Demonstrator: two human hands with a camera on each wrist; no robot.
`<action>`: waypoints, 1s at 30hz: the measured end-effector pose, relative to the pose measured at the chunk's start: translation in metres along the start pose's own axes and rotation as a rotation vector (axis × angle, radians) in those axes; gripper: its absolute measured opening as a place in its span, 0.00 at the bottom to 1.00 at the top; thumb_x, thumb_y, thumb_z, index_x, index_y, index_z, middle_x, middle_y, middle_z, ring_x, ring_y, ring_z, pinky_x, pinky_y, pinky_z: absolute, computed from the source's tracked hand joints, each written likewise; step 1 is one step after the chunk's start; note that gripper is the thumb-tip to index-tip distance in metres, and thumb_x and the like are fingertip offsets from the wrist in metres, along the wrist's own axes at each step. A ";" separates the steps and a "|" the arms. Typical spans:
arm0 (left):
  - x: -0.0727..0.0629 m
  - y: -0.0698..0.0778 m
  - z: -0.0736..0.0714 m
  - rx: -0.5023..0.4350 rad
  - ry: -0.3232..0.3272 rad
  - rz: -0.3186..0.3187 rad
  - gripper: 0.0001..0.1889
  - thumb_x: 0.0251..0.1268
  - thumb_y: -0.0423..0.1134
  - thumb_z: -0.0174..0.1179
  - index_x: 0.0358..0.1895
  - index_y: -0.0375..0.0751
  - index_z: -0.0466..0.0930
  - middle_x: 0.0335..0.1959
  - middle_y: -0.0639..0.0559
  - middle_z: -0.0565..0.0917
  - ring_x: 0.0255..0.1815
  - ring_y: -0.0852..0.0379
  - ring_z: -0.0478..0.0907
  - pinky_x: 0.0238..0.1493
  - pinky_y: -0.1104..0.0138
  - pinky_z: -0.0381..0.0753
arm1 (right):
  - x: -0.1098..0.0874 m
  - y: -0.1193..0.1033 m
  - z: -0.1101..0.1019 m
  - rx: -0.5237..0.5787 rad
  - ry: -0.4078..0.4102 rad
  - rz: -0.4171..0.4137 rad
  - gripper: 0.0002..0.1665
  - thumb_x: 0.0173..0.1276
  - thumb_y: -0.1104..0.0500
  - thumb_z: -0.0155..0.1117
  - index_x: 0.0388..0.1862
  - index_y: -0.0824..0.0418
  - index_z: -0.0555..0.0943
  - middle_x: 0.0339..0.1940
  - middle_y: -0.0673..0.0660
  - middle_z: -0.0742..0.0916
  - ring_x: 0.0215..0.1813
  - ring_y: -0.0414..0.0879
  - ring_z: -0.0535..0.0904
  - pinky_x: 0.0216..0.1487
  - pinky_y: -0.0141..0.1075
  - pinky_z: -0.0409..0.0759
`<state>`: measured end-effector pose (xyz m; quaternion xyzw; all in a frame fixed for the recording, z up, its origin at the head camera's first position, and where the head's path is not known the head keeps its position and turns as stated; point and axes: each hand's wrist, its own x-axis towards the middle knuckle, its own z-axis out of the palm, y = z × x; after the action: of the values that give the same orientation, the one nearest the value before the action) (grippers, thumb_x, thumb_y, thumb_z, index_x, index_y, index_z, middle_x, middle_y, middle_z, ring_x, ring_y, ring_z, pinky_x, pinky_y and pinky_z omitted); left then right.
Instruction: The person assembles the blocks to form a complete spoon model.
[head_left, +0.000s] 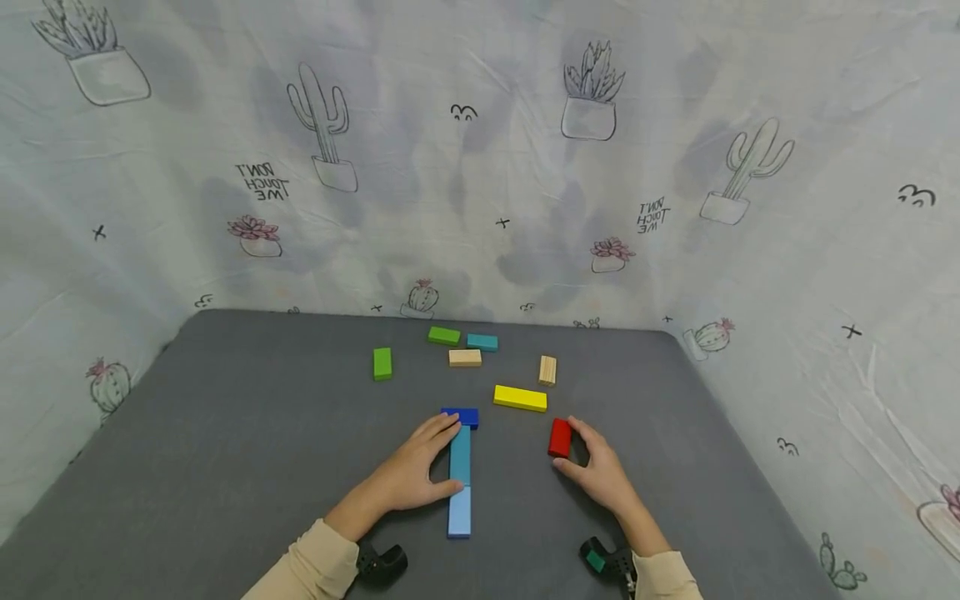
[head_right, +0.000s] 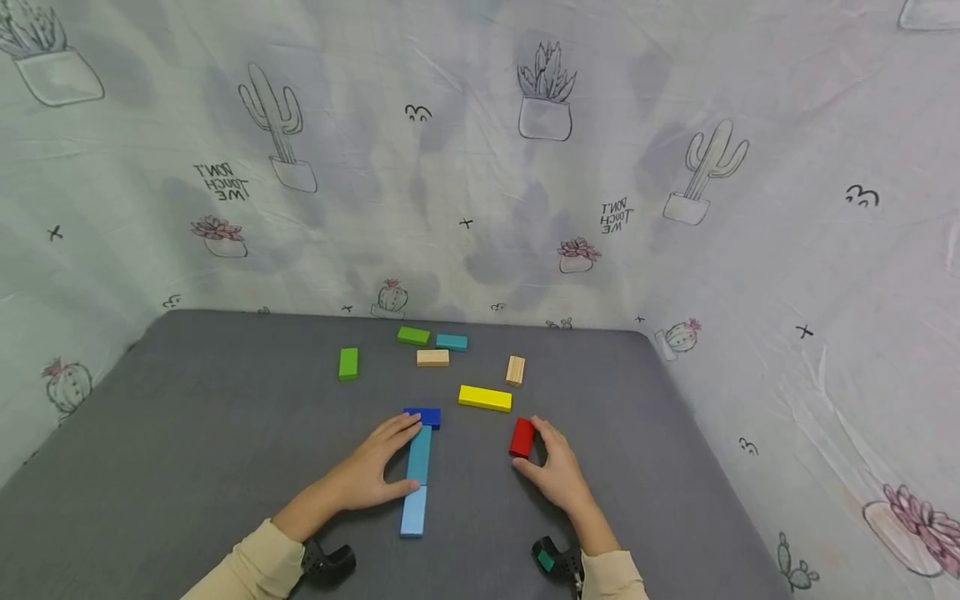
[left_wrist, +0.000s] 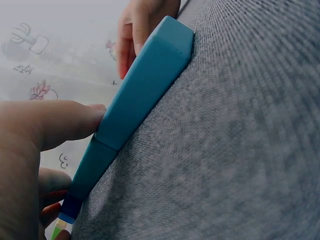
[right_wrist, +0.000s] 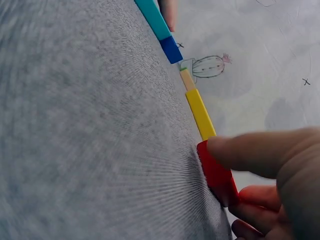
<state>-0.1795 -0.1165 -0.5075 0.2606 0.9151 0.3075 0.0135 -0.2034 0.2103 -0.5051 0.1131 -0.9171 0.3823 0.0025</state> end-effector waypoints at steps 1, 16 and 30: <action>0.000 0.000 0.000 0.002 0.003 0.001 0.46 0.57 0.62 0.60 0.74 0.40 0.55 0.76 0.49 0.54 0.77 0.46 0.48 0.69 0.46 0.61 | 0.001 0.001 0.000 -0.001 0.004 -0.006 0.43 0.60 0.54 0.70 0.69 0.67 0.65 0.69 0.70 0.69 0.70 0.66 0.62 0.67 0.60 0.61; 0.001 -0.003 0.002 0.029 0.026 0.034 0.45 0.58 0.61 0.60 0.73 0.38 0.57 0.75 0.46 0.56 0.76 0.43 0.50 0.67 0.45 0.63 | -0.004 0.002 0.002 0.155 0.098 -0.023 0.37 0.57 0.60 0.72 0.66 0.64 0.71 0.66 0.65 0.74 0.67 0.61 0.69 0.64 0.51 0.69; 0.001 -0.002 0.002 0.025 0.018 0.027 0.45 0.58 0.61 0.60 0.73 0.39 0.57 0.76 0.46 0.55 0.76 0.44 0.49 0.68 0.44 0.61 | -0.010 -0.011 0.002 0.146 0.026 -0.089 0.39 0.54 0.57 0.74 0.64 0.66 0.72 0.62 0.63 0.77 0.64 0.59 0.72 0.62 0.48 0.72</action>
<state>-0.1807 -0.1165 -0.5097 0.2701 0.9154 0.2983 -0.0019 -0.1915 0.2035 -0.4995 0.1486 -0.8807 0.4491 0.0232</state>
